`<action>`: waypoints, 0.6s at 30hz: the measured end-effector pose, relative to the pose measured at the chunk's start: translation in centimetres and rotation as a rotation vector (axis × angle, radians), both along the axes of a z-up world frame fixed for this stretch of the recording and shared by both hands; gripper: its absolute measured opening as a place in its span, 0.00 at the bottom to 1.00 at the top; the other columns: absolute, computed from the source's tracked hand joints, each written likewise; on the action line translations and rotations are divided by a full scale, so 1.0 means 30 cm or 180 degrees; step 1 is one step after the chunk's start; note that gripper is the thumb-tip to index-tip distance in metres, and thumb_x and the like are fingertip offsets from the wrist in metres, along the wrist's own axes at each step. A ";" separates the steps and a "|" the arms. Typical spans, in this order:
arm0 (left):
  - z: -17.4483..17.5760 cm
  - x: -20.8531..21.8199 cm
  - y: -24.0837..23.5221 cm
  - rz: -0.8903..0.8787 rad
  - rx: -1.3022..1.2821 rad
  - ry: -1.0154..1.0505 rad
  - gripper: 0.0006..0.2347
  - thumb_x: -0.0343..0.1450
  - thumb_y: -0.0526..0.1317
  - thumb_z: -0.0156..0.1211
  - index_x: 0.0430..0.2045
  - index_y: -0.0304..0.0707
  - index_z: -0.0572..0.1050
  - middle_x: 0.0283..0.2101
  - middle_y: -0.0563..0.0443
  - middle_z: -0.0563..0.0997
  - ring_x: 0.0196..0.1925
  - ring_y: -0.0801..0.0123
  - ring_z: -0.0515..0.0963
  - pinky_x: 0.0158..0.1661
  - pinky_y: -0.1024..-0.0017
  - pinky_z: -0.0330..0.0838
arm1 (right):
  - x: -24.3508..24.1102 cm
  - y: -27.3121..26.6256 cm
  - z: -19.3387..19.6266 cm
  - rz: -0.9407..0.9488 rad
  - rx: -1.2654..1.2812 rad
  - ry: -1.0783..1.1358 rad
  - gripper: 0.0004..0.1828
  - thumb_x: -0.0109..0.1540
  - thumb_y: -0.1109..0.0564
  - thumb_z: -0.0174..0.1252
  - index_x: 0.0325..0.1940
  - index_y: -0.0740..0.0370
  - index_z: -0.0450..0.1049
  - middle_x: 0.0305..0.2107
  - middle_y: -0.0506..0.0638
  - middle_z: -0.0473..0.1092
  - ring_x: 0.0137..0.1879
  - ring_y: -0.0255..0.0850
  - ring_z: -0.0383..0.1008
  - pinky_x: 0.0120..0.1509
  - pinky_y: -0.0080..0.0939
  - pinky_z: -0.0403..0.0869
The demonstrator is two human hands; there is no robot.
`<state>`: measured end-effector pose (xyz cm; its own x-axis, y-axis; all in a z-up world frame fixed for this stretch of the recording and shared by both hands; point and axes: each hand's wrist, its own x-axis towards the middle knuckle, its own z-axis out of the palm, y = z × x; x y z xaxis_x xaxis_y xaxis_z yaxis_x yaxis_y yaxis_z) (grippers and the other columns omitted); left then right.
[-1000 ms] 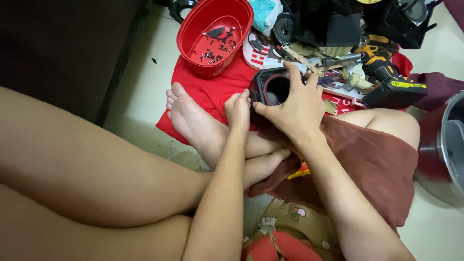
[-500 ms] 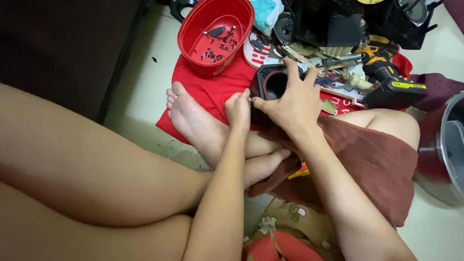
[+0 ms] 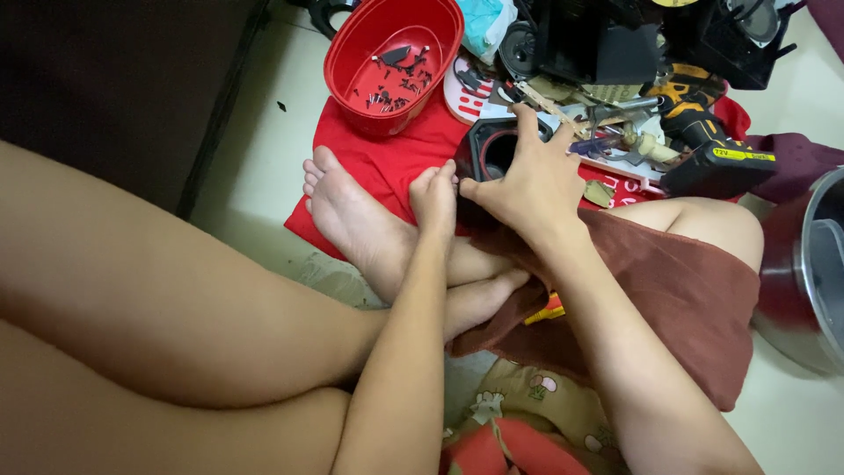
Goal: The person sits on the floor and cleans a black mechanical part using a cloth and a brush. They wipe the exterior and interior surfaces of the part, then reach into a red container to retrieve small metal components.
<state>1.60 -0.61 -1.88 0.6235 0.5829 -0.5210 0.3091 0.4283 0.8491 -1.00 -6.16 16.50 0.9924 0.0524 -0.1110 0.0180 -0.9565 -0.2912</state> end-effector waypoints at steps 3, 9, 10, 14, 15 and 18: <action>-0.018 0.013 0.002 0.0016 0.0025 0.0005 0.10 0.57 0.45 0.57 0.09 0.39 0.73 0.11 0.53 0.70 0.19 0.72 0.70 0.22 0.80 0.60 | 0.002 -0.004 -0.001 0.0041 -0.0082 0.0032 0.50 0.39 0.34 0.68 0.59 0.47 0.54 0.48 0.67 0.53 0.50 0.70 0.62 0.53 0.61 0.62; -0.054 0.020 0.005 -0.0054 0.0005 -0.0073 0.10 0.58 0.45 0.56 0.07 0.42 0.72 0.10 0.53 0.69 0.18 0.72 0.70 0.22 0.80 0.61 | 0.001 0.003 0.027 -0.0033 0.0143 0.0183 0.53 0.38 0.35 0.70 0.61 0.49 0.55 0.52 0.73 0.47 0.51 0.72 0.61 0.55 0.62 0.60; -0.050 0.015 0.004 -0.0044 0.0015 -0.0066 0.10 0.58 0.45 0.56 0.07 0.42 0.72 0.10 0.53 0.69 0.18 0.72 0.70 0.22 0.80 0.61 | -0.004 0.004 0.044 -0.0023 0.0152 0.0191 0.53 0.38 0.35 0.70 0.61 0.49 0.55 0.52 0.73 0.47 0.51 0.72 0.61 0.55 0.62 0.60; -0.087 0.022 -0.002 0.0095 0.0006 -0.0157 0.10 0.58 0.45 0.57 0.09 0.40 0.73 0.12 0.51 0.70 0.21 0.69 0.70 0.23 0.78 0.62 | -0.003 0.018 0.078 0.0033 0.0183 0.0300 0.52 0.39 0.38 0.70 0.62 0.49 0.56 0.53 0.74 0.45 0.53 0.73 0.58 0.57 0.61 0.59; -0.110 0.031 -0.009 0.0123 0.0098 -0.0197 0.10 0.58 0.45 0.57 0.09 0.41 0.73 0.12 0.50 0.71 0.21 0.68 0.71 0.24 0.77 0.62 | 0.003 0.020 0.079 0.0070 0.0264 0.0356 0.52 0.38 0.37 0.70 0.62 0.48 0.56 0.52 0.72 0.47 0.53 0.72 0.59 0.56 0.59 0.60; -0.113 0.039 -0.010 0.0098 0.0061 -0.0200 0.09 0.59 0.44 0.55 0.09 0.41 0.73 0.12 0.53 0.70 0.21 0.70 0.70 0.24 0.78 0.62 | 0.039 0.019 0.010 0.0106 0.0159 0.0260 0.47 0.38 0.37 0.70 0.58 0.45 0.61 0.49 0.68 0.51 0.50 0.70 0.63 0.53 0.56 0.63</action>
